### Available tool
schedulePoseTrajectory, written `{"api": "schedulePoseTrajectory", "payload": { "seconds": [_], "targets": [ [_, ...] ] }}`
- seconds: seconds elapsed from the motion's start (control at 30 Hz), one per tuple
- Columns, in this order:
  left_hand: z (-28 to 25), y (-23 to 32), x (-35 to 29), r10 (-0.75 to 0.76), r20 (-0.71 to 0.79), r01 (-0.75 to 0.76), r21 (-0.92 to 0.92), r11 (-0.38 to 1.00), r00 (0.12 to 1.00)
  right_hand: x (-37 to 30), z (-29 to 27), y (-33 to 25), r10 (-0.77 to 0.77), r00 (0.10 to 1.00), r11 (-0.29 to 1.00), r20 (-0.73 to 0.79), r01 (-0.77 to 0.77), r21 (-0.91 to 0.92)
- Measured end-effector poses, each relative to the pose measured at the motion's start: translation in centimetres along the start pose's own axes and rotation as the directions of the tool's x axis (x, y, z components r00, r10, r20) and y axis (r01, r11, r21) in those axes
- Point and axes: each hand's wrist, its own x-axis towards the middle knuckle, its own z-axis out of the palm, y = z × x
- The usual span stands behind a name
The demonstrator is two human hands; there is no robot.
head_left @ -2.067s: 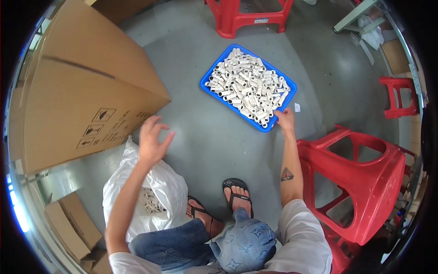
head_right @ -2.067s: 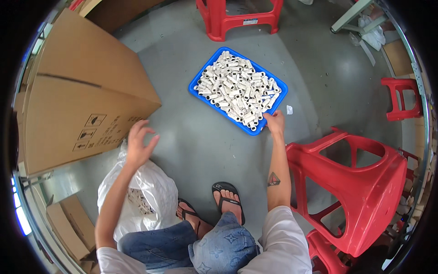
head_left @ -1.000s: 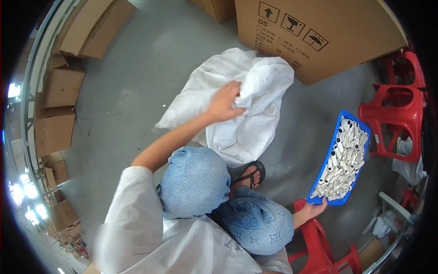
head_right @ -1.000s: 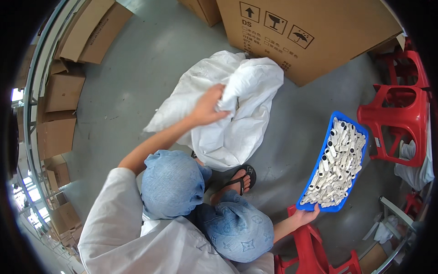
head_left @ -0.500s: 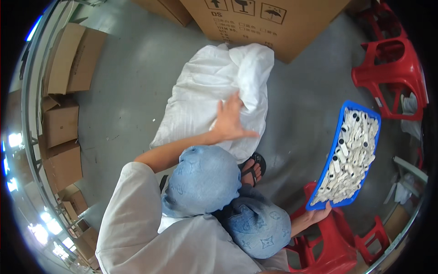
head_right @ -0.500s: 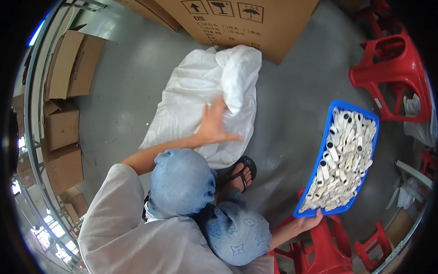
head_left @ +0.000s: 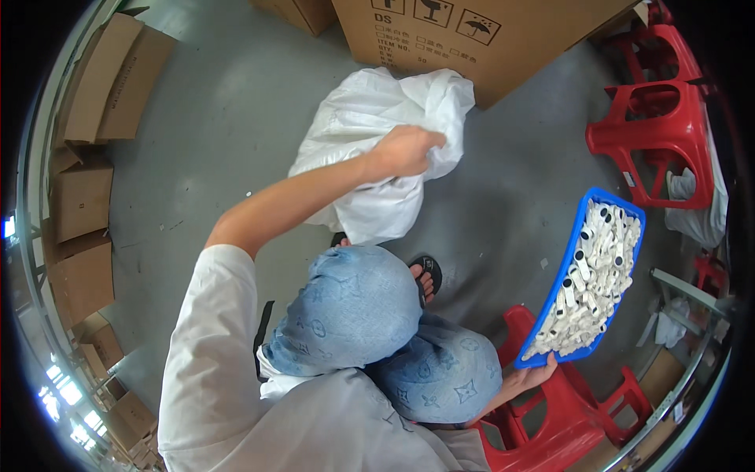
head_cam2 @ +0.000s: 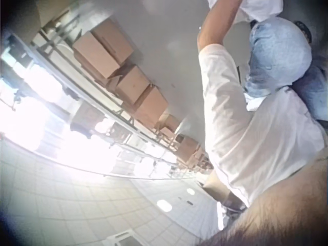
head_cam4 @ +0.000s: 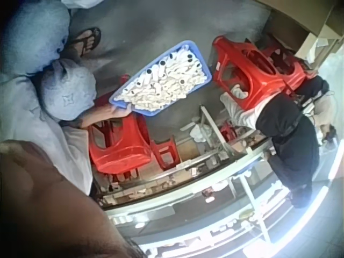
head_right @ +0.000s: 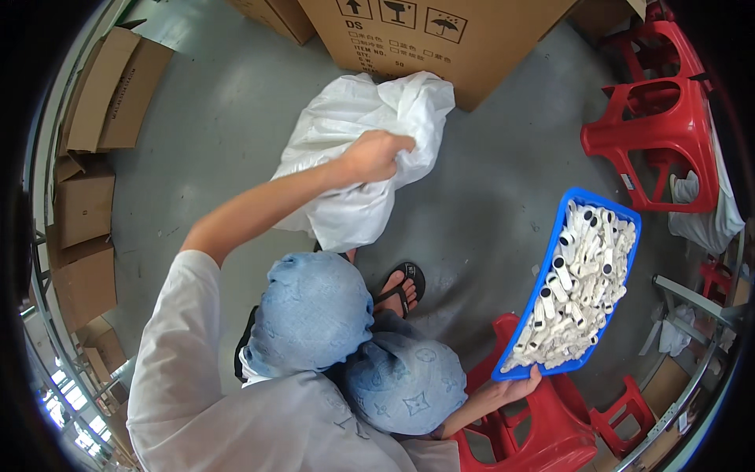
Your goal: The person scoops small white plastic components from a large bag into a blue tray while sitting on the floor. They then move to a green assembly table and insert these components into cylindrical white devices, placing the finished units on the table.
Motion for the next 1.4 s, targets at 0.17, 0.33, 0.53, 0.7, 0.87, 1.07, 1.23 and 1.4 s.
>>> {"api": "schedulePoseTrajectory", "payload": {
  "seconds": [0.17, 0.33, 0.53, 0.7, 0.87, 1.07, 1.23, 1.4],
  "targets": [
    [-1.6, -0.6, 5.7, 0.350, -0.181, -0.317, 0.189, 0.929, 0.919, -0.9, 2.2, 0.5, -0.017, 0.998, 0.994, 0.062, 0.010, 0.110],
    [0.7, -3.0, 11.6, 0.412, -0.208, -0.339, 0.311, 0.888, 0.887, -0.9, 1.6, 1.1, -0.052, 0.999, 0.987, 0.003, 0.051, 0.150],
    [3.4, -3.9, 14.0, 0.057, 0.043, -0.070, 0.444, 0.893, 0.997, -2.0, 1.0, 1.5, -0.032, 0.999, 0.985, 0.019, 0.028, 0.170],
    [6.8, -3.9, 13.8, -0.134, 0.111, 0.049, 0.562, 0.826, 0.985, -2.4, 2.7, 2.1, 0.013, 0.995, 0.971, 0.102, -0.037, 0.237],
    [13.0, -3.7, 10.7, -0.218, 0.319, 0.032, 0.499, 0.866, 0.922, -2.9, 4.2, 2.5, 0.022, 0.999, 0.978, -0.032, -0.015, 0.209],
    [15.5, -10.3, -3.3, -0.203, 0.268, 0.168, 0.150, 0.974, 0.942, -2.5, 5.4, 4.3, 0.006, 0.991, 0.975, -0.134, 0.024, 0.220],
    [11.5, -18.5, -16.4, -0.388, 0.894, 0.180, 0.430, 0.885, -0.224, -5.2, 8.8, 1.8, 0.115, 0.929, 0.936, -0.351, 0.017, 0.352],
    [3.4, -11.2, -18.5, -0.532, 0.813, 0.439, 0.578, 0.688, -0.238, -8.8, 14.8, 0.8, 0.010, 0.872, 0.961, -0.490, 0.127, 0.245]
  ]
}}
